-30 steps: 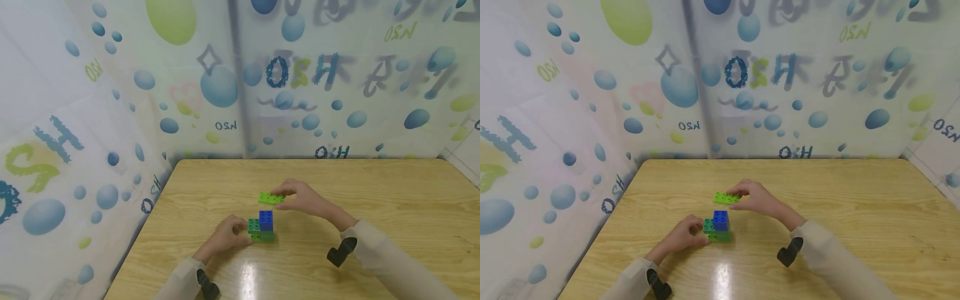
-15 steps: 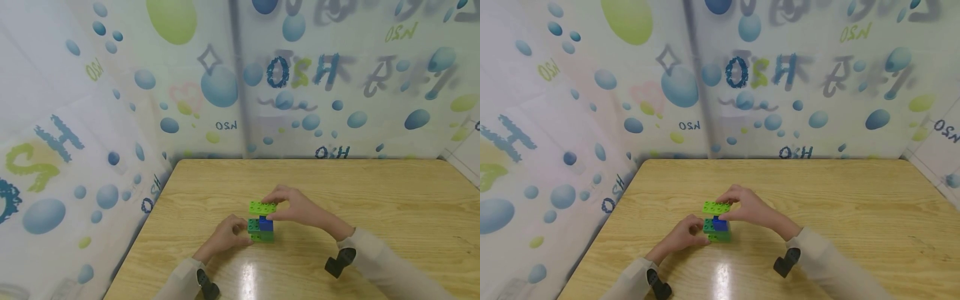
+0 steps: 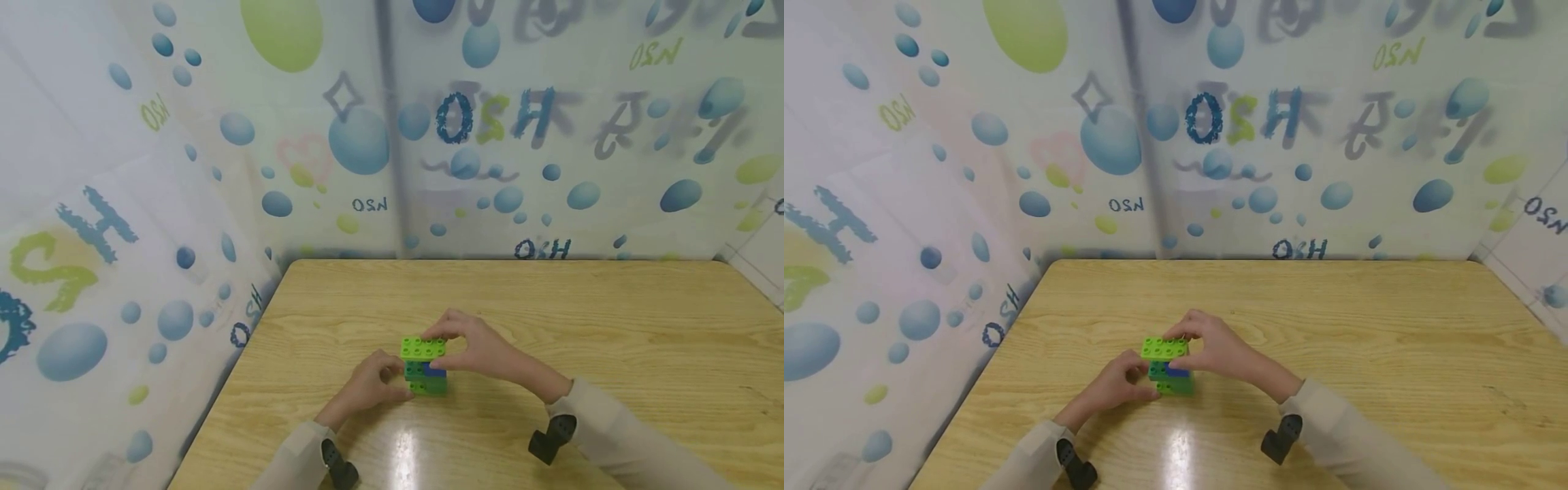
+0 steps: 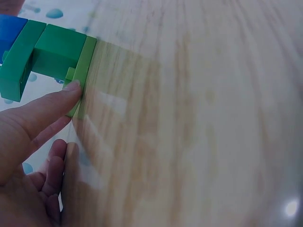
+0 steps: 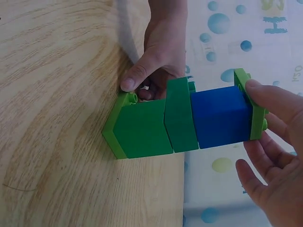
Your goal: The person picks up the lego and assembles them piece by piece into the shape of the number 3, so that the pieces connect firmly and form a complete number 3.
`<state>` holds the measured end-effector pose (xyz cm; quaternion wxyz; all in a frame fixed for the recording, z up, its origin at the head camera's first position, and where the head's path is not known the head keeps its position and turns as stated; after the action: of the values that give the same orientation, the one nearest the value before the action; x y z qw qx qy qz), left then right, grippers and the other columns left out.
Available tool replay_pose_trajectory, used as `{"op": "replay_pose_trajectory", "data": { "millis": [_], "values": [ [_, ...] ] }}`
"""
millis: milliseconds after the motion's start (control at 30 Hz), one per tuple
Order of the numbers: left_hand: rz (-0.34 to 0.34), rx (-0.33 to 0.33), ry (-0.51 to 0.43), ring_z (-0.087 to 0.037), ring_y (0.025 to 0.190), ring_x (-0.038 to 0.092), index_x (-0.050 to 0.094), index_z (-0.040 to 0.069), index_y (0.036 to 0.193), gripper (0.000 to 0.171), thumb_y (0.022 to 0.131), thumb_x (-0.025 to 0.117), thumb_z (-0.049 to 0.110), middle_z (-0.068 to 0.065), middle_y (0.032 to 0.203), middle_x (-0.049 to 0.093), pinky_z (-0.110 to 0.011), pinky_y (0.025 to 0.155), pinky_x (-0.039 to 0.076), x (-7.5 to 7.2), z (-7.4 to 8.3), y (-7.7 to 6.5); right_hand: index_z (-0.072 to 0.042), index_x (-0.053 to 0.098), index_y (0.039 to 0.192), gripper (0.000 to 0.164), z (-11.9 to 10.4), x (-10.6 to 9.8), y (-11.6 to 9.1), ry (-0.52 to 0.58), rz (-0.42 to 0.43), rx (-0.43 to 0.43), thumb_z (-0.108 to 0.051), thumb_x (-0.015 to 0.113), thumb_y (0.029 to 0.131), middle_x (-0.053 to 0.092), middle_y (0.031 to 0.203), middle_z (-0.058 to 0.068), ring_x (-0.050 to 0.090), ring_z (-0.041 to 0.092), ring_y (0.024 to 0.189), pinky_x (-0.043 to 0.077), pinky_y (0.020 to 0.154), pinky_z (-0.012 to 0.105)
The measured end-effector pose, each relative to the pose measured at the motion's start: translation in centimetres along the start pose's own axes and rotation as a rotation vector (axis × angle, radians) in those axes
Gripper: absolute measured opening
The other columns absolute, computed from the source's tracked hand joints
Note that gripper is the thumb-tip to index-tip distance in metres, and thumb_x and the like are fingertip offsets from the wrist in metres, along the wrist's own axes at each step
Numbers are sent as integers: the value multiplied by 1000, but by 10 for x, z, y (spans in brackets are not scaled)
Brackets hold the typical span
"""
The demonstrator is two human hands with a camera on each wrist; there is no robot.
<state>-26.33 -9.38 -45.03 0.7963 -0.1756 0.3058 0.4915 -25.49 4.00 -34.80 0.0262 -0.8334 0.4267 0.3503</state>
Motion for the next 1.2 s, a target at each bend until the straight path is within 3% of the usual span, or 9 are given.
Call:
{"op": "replay_pose_trajectory", "data": {
  "millis": [200, 433, 733, 1067, 1200],
  "values": [
    [-4, -4, -1, -17, 88, 48, 69, 14, 97, 33, 69, 80, 26, 0, 93, 55, -36, 76, 40, 0, -1, 0, -14, 64, 113, 37, 0, 2, 0, -3, 3, -18, -27, 73, 79, 56, 98, -7, 53, 10, 89, 47, 78, 45],
    [-1, -10, 7, -18, 88, 48, 68, 13, 96, 33, 69, 80, 27, 0, 94, 54, -37, 76, 41, 0, -1, 0, -10, 65, 110, 34, -3, 4, 0, -32, 15, -87, -24, 72, 80, 57, 95, -4, 53, 11, 84, 48, 73, 38],
    [12, -18, 5, -17, 86, 47, 67, 11, 92, 32, 67, 81, 25, 0, 92, 53, -38, 76, 40, -2, 0, -1, -7, 65, 108, 36, -9, 5, 1, -77, 13, -104, -20, 75, 76, 57, 94, -5, 52, 8, 83, 47, 73, 29],
    [26, -9, -5, -18, 87, 48, 68, 12, 94, 32, 68, 81, 26, 0, 93, 53, -38, 75, 40, -2, -4, -2, -14, 63, 114, 39, 6, 8, -2, 18, 30, -9, -26, 73, 78, 55, 94, -7, 52, 11, 83, 46, 73, 31],
    [40, -1, -8, -17, 87, 48, 68, 12, 96, 34, 68, 80, 27, 1, 92, 53, -37, 75, 41, -1, -4, -2, -12, 63, 115, 42, 7, 7, -5, 47, 40, -21, -26, 74, 77, 56, 97, -4, 51, 13, 84, 45, 73, 31]
  ]
}}
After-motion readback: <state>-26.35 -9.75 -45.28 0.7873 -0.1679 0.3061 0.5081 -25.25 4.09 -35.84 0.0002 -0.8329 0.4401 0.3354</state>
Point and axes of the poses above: each hand's wrist, its own y-axis towards the middle knuckle, its own x-axis out of the palm, z = x × y, the point moved 10 cm from there along y, towards the middle knuckle
